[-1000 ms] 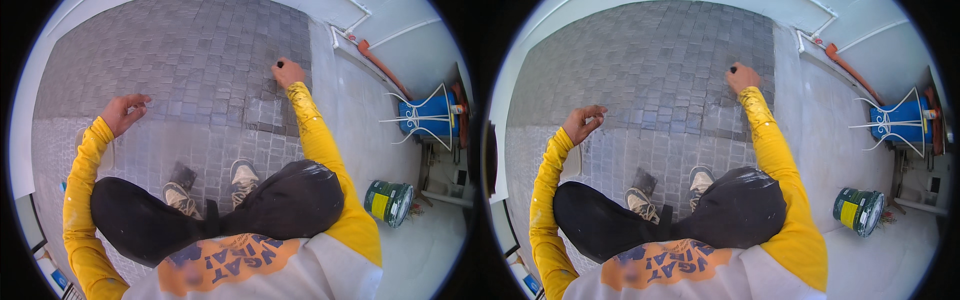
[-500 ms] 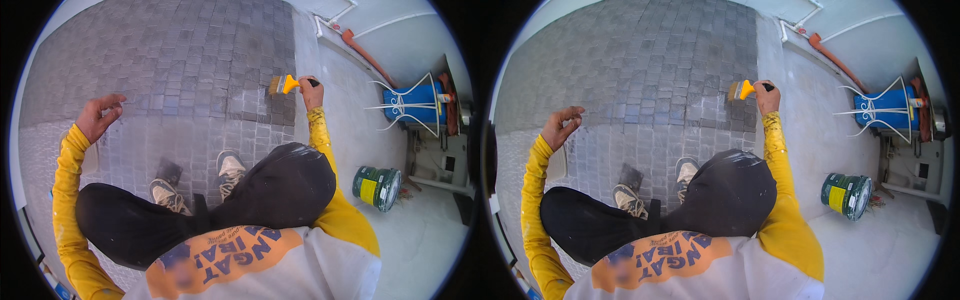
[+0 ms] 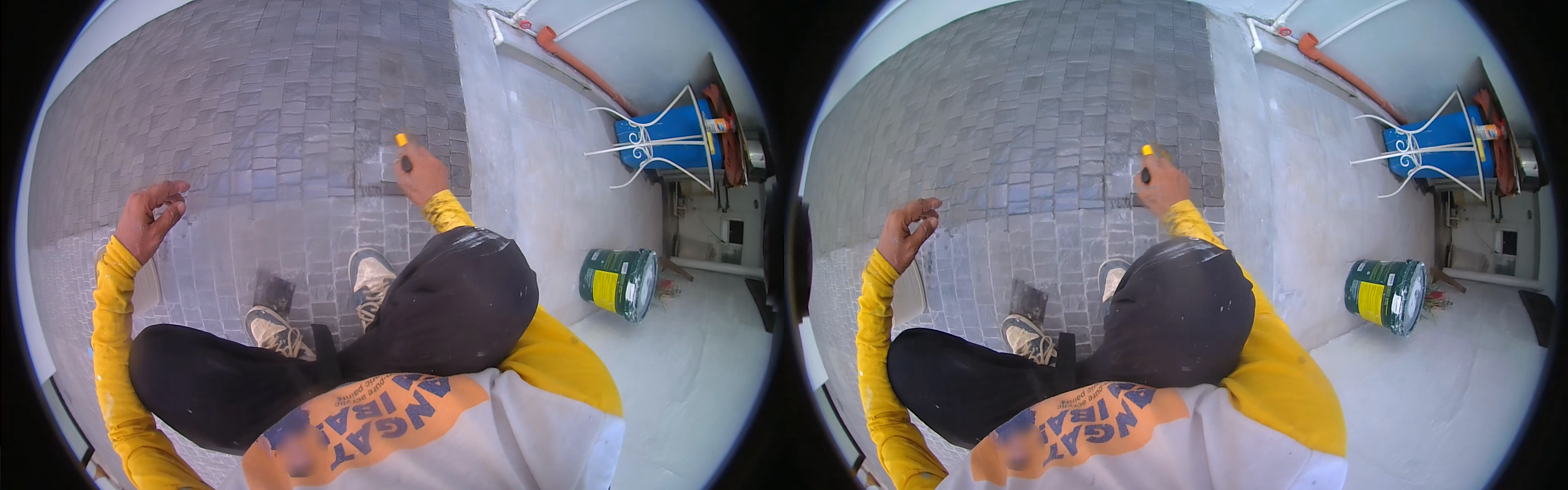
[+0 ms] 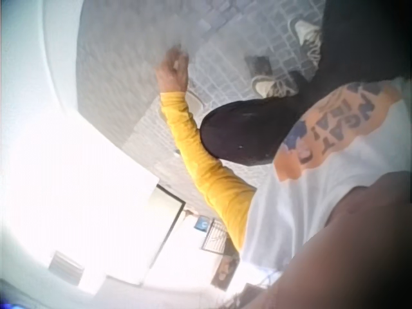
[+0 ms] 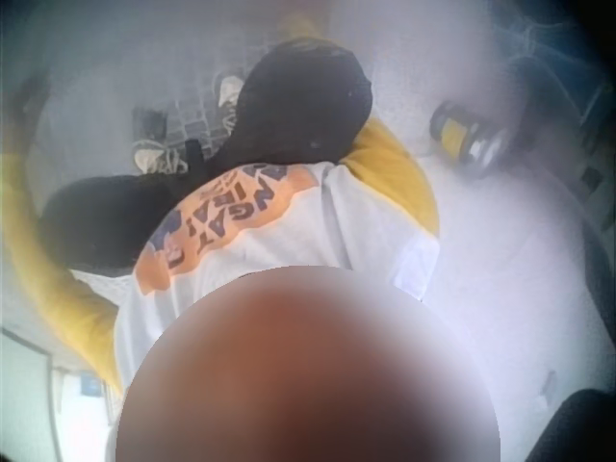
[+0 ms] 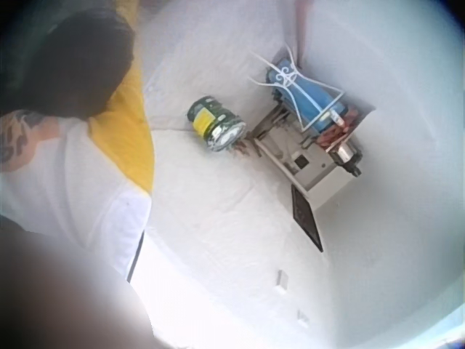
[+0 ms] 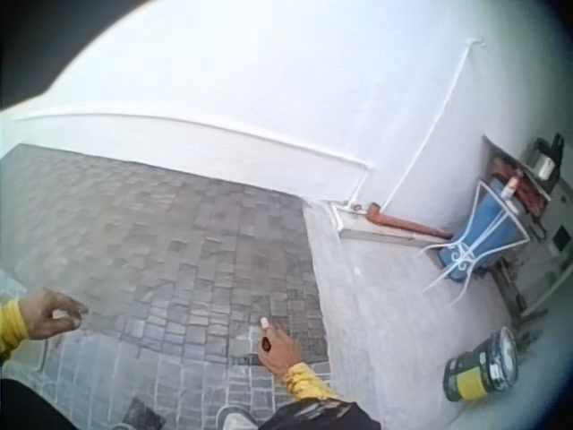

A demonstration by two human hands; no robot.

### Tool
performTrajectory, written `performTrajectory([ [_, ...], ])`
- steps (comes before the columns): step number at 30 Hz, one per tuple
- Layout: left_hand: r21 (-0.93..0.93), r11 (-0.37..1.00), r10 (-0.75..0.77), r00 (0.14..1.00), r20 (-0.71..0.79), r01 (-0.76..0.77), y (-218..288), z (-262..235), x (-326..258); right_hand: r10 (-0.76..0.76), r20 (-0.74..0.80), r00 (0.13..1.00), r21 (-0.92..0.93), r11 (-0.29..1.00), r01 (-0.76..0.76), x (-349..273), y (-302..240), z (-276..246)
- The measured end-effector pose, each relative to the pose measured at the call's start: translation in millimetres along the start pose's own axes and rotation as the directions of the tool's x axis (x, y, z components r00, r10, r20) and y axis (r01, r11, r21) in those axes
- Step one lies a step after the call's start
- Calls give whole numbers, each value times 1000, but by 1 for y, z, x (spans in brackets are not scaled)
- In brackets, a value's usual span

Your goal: The person kneels on a tiled floor and applies grout between tiles using a brush and a grout float. They repeatedly dip the brush into a small container and spread the grout across the tile surface, then use the float to smooth and press the grout into the joints.

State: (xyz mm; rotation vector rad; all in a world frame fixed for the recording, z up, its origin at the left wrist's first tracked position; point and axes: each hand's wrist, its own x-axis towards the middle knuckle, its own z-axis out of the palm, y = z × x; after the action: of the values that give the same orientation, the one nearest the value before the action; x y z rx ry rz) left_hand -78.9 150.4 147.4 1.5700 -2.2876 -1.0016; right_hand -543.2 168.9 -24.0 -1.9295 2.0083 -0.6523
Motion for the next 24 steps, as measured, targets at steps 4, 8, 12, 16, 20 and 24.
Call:
performTrajectory([
  [4,-43,999,-22,1000,-14,22,0,3,-1,-160,25,987,329,933,143,-23,-34,29],
  [8,-26,999,-22,1000,13,23,-5,1,-5,115,3,993,564,820,-96,-18,11,3],
  [12,-2,997,-73,997,28,73,-22,2,-10,308,-238,921,480,861,-164,-4,52,-13],
  [16,-168,957,-223,971,85,235,-56,7,-4,-4,-333,943,219,972,82,53,36,7],
  [20,-58,955,-282,953,113,290,-97,30,-20,-122,-165,979,226,961,158,119,15,23],
  [24,158,981,-130,986,105,112,-116,101,-54,35,-22,999,131,991,-32,127,17,11],
])
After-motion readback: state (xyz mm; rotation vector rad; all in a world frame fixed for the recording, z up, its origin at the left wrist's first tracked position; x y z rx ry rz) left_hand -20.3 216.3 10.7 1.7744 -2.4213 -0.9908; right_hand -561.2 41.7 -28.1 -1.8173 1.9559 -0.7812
